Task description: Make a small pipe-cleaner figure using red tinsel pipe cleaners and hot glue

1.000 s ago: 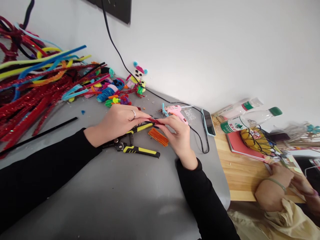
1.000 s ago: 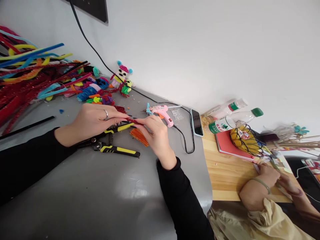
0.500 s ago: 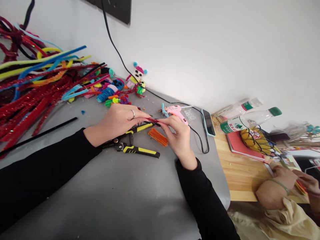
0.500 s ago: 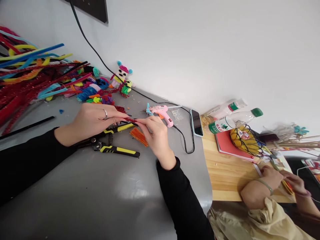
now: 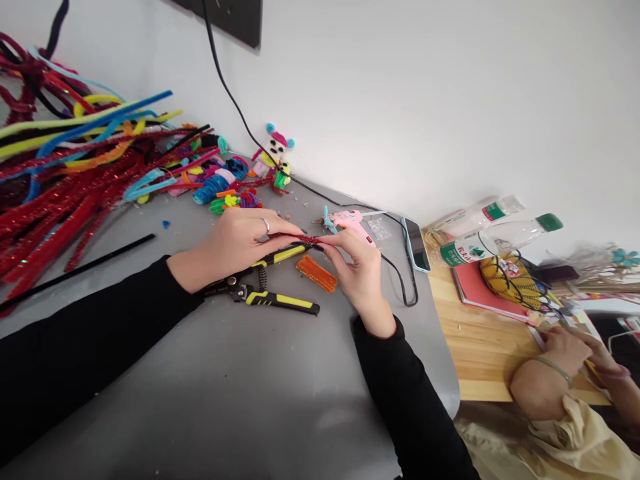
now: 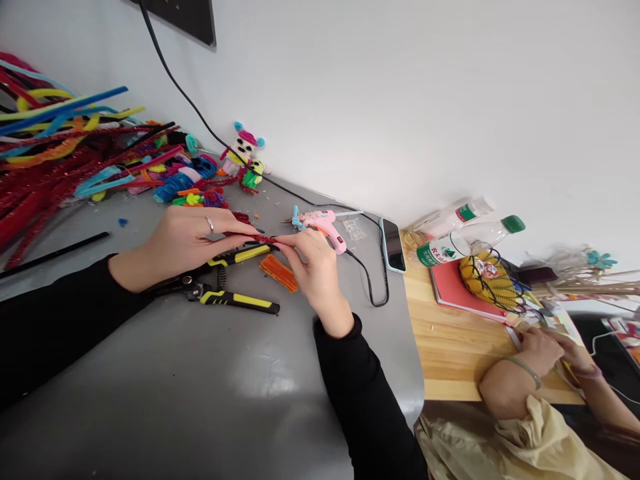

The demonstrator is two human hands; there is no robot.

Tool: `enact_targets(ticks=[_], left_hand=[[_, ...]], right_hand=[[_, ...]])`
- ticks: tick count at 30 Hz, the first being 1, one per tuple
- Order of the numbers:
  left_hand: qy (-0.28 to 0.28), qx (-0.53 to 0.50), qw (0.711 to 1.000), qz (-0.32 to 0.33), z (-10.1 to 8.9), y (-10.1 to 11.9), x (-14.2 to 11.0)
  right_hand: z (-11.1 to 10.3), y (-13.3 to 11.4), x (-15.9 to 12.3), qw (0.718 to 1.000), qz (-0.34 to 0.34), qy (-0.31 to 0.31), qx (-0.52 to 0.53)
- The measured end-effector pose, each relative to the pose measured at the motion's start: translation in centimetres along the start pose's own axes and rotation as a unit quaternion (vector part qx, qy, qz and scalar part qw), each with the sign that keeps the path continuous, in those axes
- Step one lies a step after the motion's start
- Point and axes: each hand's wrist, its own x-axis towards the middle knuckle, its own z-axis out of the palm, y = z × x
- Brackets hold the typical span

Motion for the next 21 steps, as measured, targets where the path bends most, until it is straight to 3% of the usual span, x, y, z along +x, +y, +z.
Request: enact_targets(ticks=[6, 17, 21], left_hand=[[0.036, -0.008, 0.999, -0.004, 0.00, -0.22, 0.00], [0.012, 0.008, 0.999, -0.033, 0.47, -0.58, -0.33], [-0.003, 0.016, 0.999, -0.032, 0.18, -0.50, -0.25]], right_hand=[[-0.21, -0.10, 0.15, 1.000, 0.012, -0.008, 0.021], [-0.11, -0.28, 0.04, 1.000, 0.025, -0.007, 0.005], [-0.11, -0.26, 0.11, 1.000, -0.002, -0.003, -0.010]])
